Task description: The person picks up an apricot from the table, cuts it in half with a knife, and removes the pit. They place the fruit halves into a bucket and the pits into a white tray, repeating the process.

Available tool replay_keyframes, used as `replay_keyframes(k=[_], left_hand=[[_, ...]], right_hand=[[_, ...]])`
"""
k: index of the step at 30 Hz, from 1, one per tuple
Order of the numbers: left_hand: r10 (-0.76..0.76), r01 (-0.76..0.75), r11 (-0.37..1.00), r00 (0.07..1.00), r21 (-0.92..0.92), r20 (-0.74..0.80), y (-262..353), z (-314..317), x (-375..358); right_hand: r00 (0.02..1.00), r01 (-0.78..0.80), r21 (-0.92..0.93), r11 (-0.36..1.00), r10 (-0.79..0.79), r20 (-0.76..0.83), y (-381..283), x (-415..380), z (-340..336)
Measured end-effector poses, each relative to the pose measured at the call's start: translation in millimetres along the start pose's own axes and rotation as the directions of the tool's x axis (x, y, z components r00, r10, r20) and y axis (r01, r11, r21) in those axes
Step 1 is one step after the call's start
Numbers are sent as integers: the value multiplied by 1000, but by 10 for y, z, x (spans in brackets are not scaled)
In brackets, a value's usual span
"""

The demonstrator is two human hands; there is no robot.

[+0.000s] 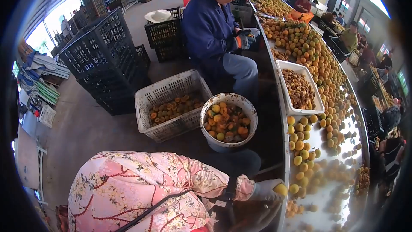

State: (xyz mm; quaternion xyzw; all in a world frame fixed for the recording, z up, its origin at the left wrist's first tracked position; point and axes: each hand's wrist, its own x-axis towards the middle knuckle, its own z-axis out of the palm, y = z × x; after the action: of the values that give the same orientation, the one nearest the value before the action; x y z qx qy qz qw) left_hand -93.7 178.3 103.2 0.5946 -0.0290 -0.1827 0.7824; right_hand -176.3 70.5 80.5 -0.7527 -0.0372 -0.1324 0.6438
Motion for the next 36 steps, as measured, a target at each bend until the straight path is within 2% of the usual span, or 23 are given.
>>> replay_keyframes(k=[2,6,8,12,13,22,36], left_hand=[[-27,28,997,1000,65,-14,-97,38,-62],[-98,98,994,995,51,-5,-83,-1,-253],[-186,187,982,982,30,-25,-72,-29,-311],[-162,179,974,979,138,-120,25,-22,-430],[-195,211,968,973,133,-121,90,-20,-462],[-124,159,967,976,199,-177,179,-25,-568],[-83,111,968,988,226,-131,244,65,-754]], right_hand=[[1000,23,36,999,-24,10,5,-48,14],[998,54,112,992,-58,30,100,-149,6],[996,67,154,986,-75,44,172,-191,6],[988,84,265,961,-116,105,366,-222,125],[985,86,289,954,-126,121,414,-230,147],[959,113,458,882,-218,183,824,-340,262],[902,137,692,709,-378,209,1254,-423,547]])
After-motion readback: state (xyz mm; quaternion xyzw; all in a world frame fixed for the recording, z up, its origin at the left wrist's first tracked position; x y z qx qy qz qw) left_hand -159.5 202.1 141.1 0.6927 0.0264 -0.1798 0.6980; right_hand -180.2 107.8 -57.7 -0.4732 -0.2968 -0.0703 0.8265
